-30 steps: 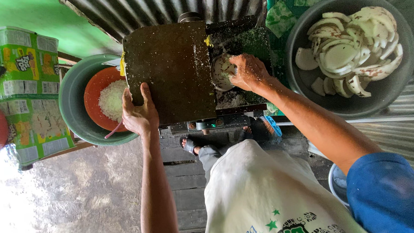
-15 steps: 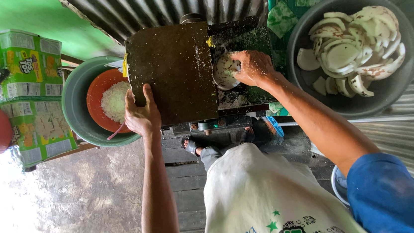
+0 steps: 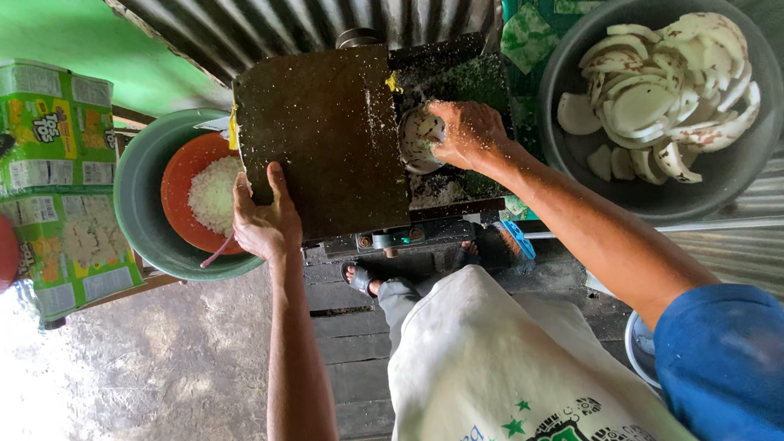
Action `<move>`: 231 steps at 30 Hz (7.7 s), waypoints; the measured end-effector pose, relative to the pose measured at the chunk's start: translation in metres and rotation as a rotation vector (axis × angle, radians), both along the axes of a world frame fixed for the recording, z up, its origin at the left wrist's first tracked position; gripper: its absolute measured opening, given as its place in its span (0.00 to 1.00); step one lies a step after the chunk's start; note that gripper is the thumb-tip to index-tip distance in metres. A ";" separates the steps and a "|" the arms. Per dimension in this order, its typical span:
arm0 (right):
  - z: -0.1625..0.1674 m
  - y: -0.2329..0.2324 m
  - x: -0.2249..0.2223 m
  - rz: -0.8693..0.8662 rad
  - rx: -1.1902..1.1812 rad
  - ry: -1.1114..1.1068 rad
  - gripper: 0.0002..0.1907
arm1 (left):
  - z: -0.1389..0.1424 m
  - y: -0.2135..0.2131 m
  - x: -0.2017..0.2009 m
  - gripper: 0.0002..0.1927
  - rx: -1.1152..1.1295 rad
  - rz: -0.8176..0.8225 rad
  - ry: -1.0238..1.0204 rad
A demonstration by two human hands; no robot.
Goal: The person pours a white powdery substance from a plastic bag into a red bowl, then feeds round slices of a white food item one at a time into a manual bench-mounted grating machine, holding the machine steady with one hand while rubbing the slices against the grating surface. Grated material collects in the red bowl and the slices come from a large bowl of pre-cut rounds.
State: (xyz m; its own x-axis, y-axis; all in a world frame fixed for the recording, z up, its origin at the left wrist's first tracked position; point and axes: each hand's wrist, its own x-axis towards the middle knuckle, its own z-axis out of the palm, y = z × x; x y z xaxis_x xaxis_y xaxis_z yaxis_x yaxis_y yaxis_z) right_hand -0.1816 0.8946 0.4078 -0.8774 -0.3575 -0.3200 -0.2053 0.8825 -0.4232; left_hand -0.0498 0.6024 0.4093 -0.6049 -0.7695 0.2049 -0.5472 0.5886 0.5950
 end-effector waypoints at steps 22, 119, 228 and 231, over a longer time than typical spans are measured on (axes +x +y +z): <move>-0.002 -0.005 0.004 0.026 0.057 -0.037 0.30 | 0.004 0.001 0.000 0.37 0.021 -0.005 0.014; 0.013 -0.014 -0.027 0.059 -0.124 -0.018 0.21 | 0.000 -0.010 -0.002 0.42 0.073 -0.011 -0.043; 0.011 -0.014 -0.034 0.179 0.053 -0.055 0.18 | -0.001 -0.011 -0.002 0.40 0.065 0.001 -0.025; 0.011 -0.016 -0.029 0.144 0.168 -0.048 0.11 | -0.001 -0.010 -0.005 0.40 0.080 0.019 -0.022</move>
State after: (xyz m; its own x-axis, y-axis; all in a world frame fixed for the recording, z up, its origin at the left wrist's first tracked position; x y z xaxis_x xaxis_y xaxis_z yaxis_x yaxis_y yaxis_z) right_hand -0.2104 0.8784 0.4191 -0.8034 -0.4162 -0.4259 -0.3172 0.9044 -0.2854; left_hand -0.0544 0.5926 0.4086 -0.5936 -0.7944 0.1287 -0.5715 0.5287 0.6276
